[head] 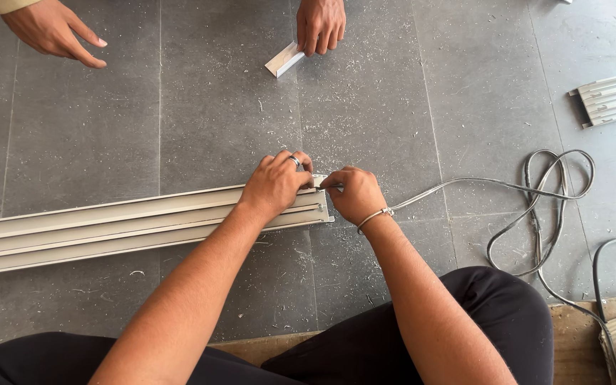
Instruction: The person sits on the floor and uses a sanding block to smooth the edges of a long white molding. They repeatedly flip the molding to work on different sides and ends, then set it aside and organize a coiled cable.
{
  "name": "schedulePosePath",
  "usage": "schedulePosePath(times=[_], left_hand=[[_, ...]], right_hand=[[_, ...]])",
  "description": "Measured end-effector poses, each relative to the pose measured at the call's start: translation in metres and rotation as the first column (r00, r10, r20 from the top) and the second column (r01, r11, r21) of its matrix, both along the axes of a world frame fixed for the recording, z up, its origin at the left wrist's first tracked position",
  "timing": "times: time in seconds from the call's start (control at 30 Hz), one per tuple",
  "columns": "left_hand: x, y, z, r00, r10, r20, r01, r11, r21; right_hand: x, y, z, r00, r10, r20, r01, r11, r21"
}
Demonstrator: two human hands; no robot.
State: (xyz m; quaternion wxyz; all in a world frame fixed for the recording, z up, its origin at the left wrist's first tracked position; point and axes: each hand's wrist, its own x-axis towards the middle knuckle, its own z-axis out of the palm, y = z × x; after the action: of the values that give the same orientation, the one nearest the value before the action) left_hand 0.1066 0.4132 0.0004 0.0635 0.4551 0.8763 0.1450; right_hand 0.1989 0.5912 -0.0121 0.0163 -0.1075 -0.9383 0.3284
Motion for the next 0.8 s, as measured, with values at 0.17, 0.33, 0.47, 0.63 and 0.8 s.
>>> schedulePosePath(times=[0.17,0.33,0.47,0.63,0.8], left_hand=[[-0.001,0.000,0.003,0.999,-0.034,-0.023,0.032,0.998,-0.049],[-0.001,0.000,0.005,0.998,-0.042,-0.053,0.040,0.998,-0.041],[-0.001,-0.014,0.005,0.980,-0.083,-0.183,0.058,0.988,-0.141],[-0.012,-0.082,0.003,0.952,-0.092,-0.293,0.045,0.985,-0.165],[-0.032,-0.211,0.023,0.889,-0.103,-0.446,-0.109,0.899,-0.425]], right_hand=[[0.001,-0.013,0.026,0.985,-0.031,0.167,0.019,0.997,0.074],[0.006,-0.025,0.033,0.984,-0.051,0.173,0.016,0.979,0.201],[0.010,-0.029,0.026,0.997,-0.005,-0.072,0.024,0.962,0.273],[0.012,-0.031,0.025,0.997,-0.016,0.070,-0.003,0.968,0.251],[0.011,-0.035,0.026,0.982,-0.031,0.187,-0.026,0.954,0.299]])
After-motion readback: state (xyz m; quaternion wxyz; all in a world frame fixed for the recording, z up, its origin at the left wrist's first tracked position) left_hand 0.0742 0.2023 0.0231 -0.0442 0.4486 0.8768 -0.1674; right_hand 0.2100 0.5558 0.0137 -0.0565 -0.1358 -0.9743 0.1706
